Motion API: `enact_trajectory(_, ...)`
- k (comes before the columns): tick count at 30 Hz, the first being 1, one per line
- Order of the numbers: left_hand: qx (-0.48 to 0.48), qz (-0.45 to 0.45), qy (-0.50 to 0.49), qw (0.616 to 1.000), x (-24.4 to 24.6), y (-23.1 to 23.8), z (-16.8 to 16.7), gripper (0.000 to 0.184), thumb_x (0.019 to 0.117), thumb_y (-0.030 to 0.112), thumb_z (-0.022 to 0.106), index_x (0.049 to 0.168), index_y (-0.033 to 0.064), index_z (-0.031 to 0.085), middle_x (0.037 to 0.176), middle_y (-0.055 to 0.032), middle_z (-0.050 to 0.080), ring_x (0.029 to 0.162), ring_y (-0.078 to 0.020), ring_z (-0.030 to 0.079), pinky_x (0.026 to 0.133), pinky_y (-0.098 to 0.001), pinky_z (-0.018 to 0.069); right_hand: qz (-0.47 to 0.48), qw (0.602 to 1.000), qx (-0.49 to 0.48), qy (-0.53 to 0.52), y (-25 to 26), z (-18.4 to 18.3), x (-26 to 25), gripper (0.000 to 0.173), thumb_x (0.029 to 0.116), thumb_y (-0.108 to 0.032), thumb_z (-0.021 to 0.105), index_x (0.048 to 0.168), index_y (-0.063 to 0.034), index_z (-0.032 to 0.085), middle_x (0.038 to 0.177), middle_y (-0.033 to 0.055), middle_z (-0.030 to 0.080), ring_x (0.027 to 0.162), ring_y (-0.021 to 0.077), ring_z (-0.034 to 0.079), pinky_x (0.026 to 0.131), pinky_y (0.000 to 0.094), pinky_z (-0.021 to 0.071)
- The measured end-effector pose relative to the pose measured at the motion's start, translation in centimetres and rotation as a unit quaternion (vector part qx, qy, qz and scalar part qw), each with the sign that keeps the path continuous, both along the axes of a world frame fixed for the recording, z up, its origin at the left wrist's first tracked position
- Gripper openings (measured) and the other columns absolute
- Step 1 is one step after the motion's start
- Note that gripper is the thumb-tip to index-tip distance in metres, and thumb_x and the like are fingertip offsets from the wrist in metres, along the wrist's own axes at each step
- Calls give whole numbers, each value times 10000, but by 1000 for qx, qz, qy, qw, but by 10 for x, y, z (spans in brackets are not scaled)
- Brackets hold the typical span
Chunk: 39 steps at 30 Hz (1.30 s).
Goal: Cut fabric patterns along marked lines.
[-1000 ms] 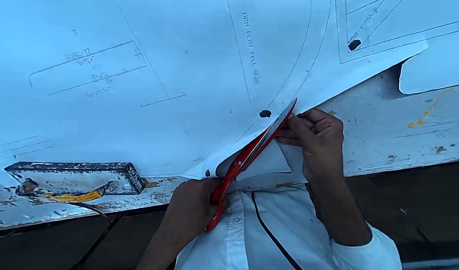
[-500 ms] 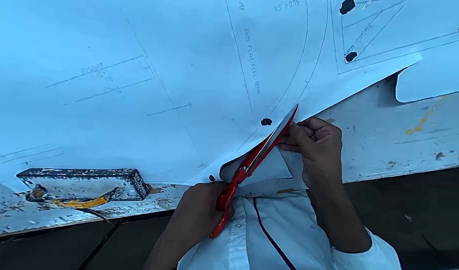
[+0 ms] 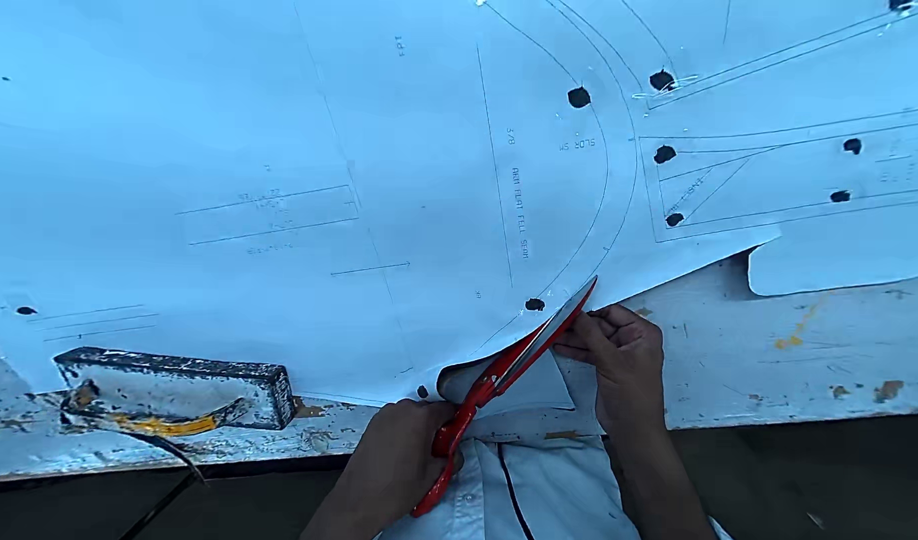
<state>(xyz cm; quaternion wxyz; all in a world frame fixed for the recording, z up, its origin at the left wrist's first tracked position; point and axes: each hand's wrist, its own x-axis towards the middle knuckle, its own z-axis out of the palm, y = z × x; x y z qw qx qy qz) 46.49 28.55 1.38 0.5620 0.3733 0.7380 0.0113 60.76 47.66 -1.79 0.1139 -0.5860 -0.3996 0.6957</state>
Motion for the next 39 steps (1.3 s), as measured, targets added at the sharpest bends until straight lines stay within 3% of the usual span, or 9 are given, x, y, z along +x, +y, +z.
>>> enact_trajectory(10, -32, -1, -35, 999, -5, 3, -2, 157, 827, 191, 750, 825, 44, 692, 687, -120, 648, 664, -313, 662, 613, -521, 514, -31, 999, 1, -14, 7, 1, -5, 83, 1015, -48, 613, 944, -43, 656, 784, 57, 757, 658, 140, 751, 616, 278, 646)
enact_trajectory(17, -67, -34, -28, 997, 0, 20, 9, 196, 867, 195, 741, 944, 20, 701, 798, -169, 689, 789, -377, 698, 692, -560, 535, -43, 999, 3, -13, 10, 0, -4, 73, 988, -18, 644, 923, -36, 670, 771, 54, 751, 650, 131, 743, 613, 271, 640)
enact_trajectory(39, -70, -8, -22, 997, 2, 21, 1, 139, 864, 207, 780, 870, 76, 731, 747, -82, 675, 749, -267, 665, 704, -481, 517, -1, 1000, 18, -14, 15, 4, -2, 46, 993, -103, 669, 992, -75, 707, 853, 27, 768, 716, 114, 754, 666, 258, 639)
